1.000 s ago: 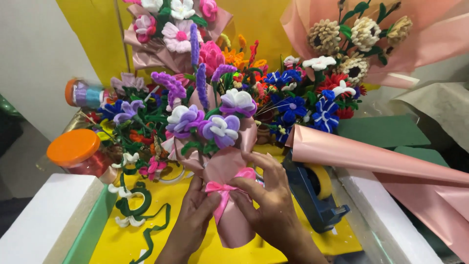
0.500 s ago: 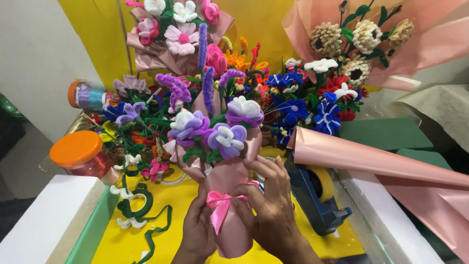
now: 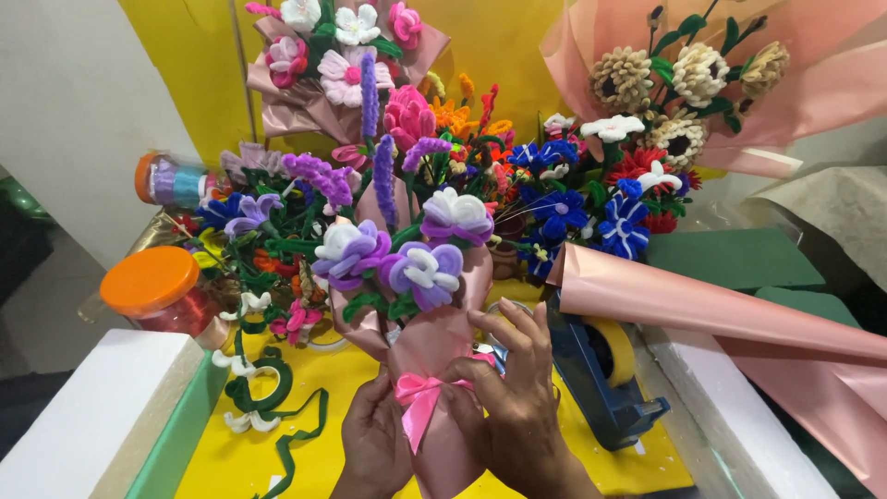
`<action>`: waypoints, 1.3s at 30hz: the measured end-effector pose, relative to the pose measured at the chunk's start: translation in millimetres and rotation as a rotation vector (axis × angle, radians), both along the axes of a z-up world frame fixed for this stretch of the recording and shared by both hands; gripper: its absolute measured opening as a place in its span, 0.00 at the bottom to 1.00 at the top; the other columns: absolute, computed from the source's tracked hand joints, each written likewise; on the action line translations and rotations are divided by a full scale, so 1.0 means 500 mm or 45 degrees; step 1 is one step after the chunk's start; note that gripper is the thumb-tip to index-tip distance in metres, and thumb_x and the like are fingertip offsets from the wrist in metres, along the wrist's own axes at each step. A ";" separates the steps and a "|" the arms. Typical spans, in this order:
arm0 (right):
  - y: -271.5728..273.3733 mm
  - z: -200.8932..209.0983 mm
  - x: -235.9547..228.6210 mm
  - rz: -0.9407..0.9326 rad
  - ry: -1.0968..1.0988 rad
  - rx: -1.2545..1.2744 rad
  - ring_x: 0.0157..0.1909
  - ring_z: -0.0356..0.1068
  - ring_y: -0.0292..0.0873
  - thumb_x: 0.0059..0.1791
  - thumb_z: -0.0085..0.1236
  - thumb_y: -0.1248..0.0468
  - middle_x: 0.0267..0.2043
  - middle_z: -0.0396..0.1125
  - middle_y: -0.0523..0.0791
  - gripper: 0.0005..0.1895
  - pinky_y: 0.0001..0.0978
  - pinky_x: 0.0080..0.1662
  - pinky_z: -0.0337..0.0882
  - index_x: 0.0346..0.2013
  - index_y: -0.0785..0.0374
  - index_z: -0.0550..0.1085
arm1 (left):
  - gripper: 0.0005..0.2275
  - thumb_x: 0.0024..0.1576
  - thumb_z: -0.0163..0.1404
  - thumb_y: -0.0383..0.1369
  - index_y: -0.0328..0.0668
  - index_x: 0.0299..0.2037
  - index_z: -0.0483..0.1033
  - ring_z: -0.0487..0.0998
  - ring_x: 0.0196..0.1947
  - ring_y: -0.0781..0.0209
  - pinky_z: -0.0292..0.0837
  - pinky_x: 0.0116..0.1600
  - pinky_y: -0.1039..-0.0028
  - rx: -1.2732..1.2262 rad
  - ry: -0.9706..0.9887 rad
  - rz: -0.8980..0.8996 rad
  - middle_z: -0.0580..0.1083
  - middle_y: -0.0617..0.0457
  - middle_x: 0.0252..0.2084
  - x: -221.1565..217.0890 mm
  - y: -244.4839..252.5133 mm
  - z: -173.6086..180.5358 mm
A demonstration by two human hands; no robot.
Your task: The person ties a pink ribbon around a small bouquet of purple and white felt flowers and kemudian adjusts the individual flower stems.
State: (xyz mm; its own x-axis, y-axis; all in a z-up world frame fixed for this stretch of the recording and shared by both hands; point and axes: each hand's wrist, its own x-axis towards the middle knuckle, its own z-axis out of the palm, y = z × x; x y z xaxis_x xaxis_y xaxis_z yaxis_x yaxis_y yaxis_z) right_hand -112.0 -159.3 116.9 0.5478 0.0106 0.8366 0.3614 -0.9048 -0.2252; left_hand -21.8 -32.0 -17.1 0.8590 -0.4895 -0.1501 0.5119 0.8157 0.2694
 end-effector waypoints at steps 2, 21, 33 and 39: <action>-0.002 0.006 0.000 0.009 -0.006 -0.032 0.70 0.55 0.61 0.48 0.63 0.60 0.62 0.61 0.51 0.04 0.76 0.71 0.47 0.33 0.55 0.77 | 0.19 0.65 0.45 0.43 0.38 0.58 0.66 0.68 0.59 0.46 0.59 0.67 0.57 -0.253 -0.379 -0.113 0.69 0.41 0.56 -0.010 0.010 0.041; -0.011 -0.078 0.040 0.443 0.341 1.128 0.43 0.71 0.40 0.50 0.62 0.61 0.38 0.71 0.45 0.08 0.30 0.47 0.73 0.30 0.60 0.74 | 0.15 0.51 0.64 0.25 0.45 0.25 0.66 0.68 0.23 0.69 0.65 0.33 0.75 1.148 -0.852 0.122 0.63 0.60 0.19 0.000 0.080 0.100; -0.025 -0.127 0.053 0.518 0.439 1.279 0.41 0.72 0.37 0.49 0.63 0.63 0.38 0.72 0.44 0.07 0.27 0.48 0.74 0.36 0.62 0.74 | 0.18 0.54 0.63 0.27 0.49 0.17 0.66 0.65 0.18 0.76 0.60 0.29 0.81 1.033 -0.982 0.165 0.65 0.64 0.15 0.002 0.059 0.124; -0.035 -0.092 0.046 0.569 0.352 1.136 0.51 0.74 0.42 0.50 0.60 0.57 0.47 0.72 0.48 0.19 0.30 0.55 0.73 0.50 0.65 0.72 | 0.16 0.51 0.65 0.25 0.49 0.33 0.65 0.68 0.24 0.74 0.64 0.32 0.81 1.146 -0.956 0.241 0.67 0.63 0.23 0.004 0.055 0.094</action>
State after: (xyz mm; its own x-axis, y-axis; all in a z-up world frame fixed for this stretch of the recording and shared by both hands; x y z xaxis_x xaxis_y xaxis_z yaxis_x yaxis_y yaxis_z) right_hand -89.2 -176.7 70.8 0.8203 -0.3017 0.4860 0.4574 -0.1642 -0.8740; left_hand -19.9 -4.7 29.9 0.9263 -0.3216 0.1965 -0.1269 0.2248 0.9661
